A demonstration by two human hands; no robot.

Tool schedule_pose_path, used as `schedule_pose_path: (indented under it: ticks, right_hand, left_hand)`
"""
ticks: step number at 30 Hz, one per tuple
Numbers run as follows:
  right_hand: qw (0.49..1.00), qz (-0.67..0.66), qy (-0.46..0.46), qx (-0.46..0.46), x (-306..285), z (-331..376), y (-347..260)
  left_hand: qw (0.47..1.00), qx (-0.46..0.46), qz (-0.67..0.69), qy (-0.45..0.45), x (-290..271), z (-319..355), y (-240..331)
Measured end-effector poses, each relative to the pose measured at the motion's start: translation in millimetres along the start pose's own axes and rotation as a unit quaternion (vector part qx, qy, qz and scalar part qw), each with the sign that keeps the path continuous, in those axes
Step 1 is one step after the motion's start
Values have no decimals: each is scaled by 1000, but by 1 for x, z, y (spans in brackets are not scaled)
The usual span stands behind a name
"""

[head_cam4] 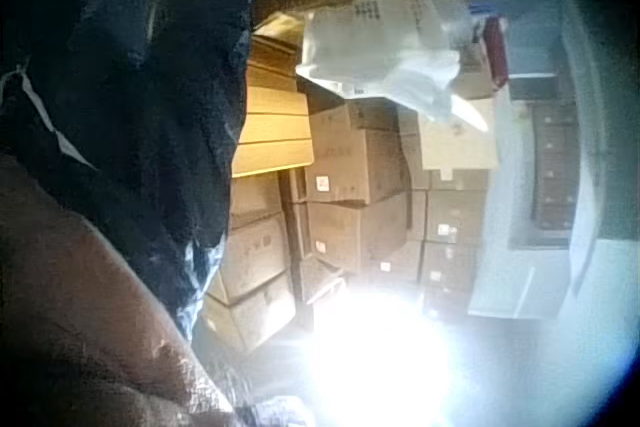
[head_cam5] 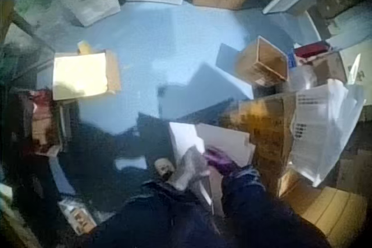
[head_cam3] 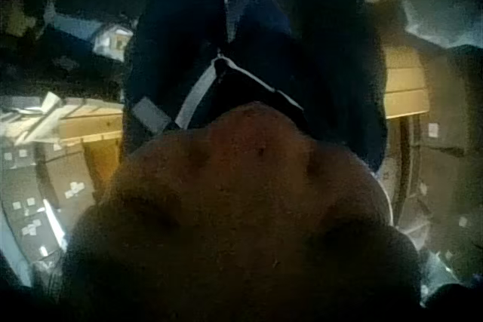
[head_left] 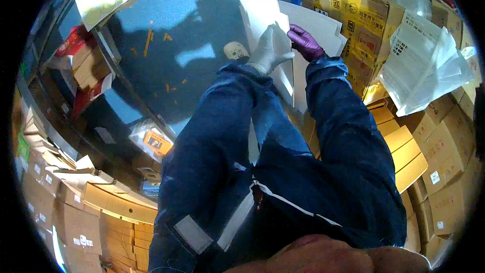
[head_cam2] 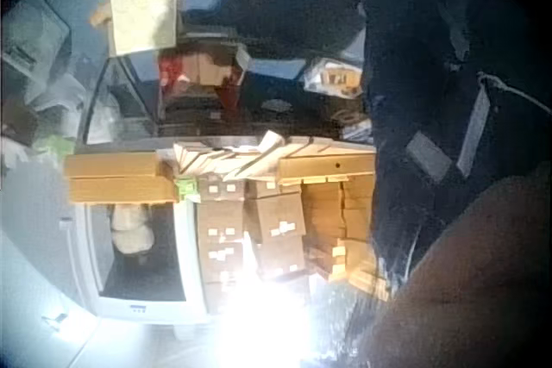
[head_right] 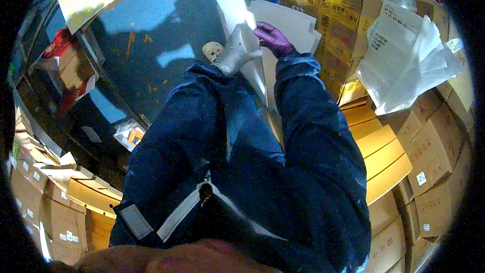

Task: The person assembles a cardboard box by folding its flaps and inserting yellow plastic dividers. They place a white foam sheet inside the box and secure the dividers to create compartments. The person repeats the process with another box, folding and inserting components.

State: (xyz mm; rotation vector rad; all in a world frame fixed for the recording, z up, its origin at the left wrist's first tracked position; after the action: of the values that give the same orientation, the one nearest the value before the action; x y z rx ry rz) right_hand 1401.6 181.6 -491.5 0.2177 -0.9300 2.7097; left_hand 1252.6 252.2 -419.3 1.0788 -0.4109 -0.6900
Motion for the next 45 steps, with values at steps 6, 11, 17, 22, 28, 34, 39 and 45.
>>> schedule_pose_path:
  ticks: [6, 11, 17, 22, 28, 34, 39, 45]
  right_hand:
    - [993, -108, 0, -41, -2, 0, 7]
    - [986, 29, 132, -100, -19, 16, -10]
    - [713, 476, 495, -142, -65, 105, -63]
    - [686, 554, 472, 17, -47, 136, -99]
    - [870, 412, 111, -246, 155, 160, -161]
    - [870, 390, 278, -119, 176, 235, -211]
    - [909, 107, 269, -300, 176, 385, -286]
    - [865, 101, 271, -409, 200, 490, -343]
  left_hand:
    - [997, -78, -6, 5, 31, -13, -26]
    - [991, -25, -38, 128, 31, -12, -8]
    - [956, -170, -235, 39, 25, 4, -38]
    - [972, -134, -37, 188, 14, 60, -35]
    - [684, -230, 678, 140, 34, 112, -17]
    - [976, 56, 183, 105, -36, 204, 104]
    - [938, 68, 14, 339, -176, 310, 127]
    - [840, 238, 131, 471, -385, 399, 247]
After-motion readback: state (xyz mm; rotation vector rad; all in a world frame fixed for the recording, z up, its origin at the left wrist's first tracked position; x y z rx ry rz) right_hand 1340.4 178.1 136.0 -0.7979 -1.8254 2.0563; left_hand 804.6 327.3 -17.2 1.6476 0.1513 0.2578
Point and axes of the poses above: each hand's wrist, its own z-axis away from the middle knuckle, its own x-axis out of the palm, y = z × x, the point moved 8 cm from there along -z, towards the middle knuckle, and after that the axes turned 7 degrees about z, right-handed, at the moved point
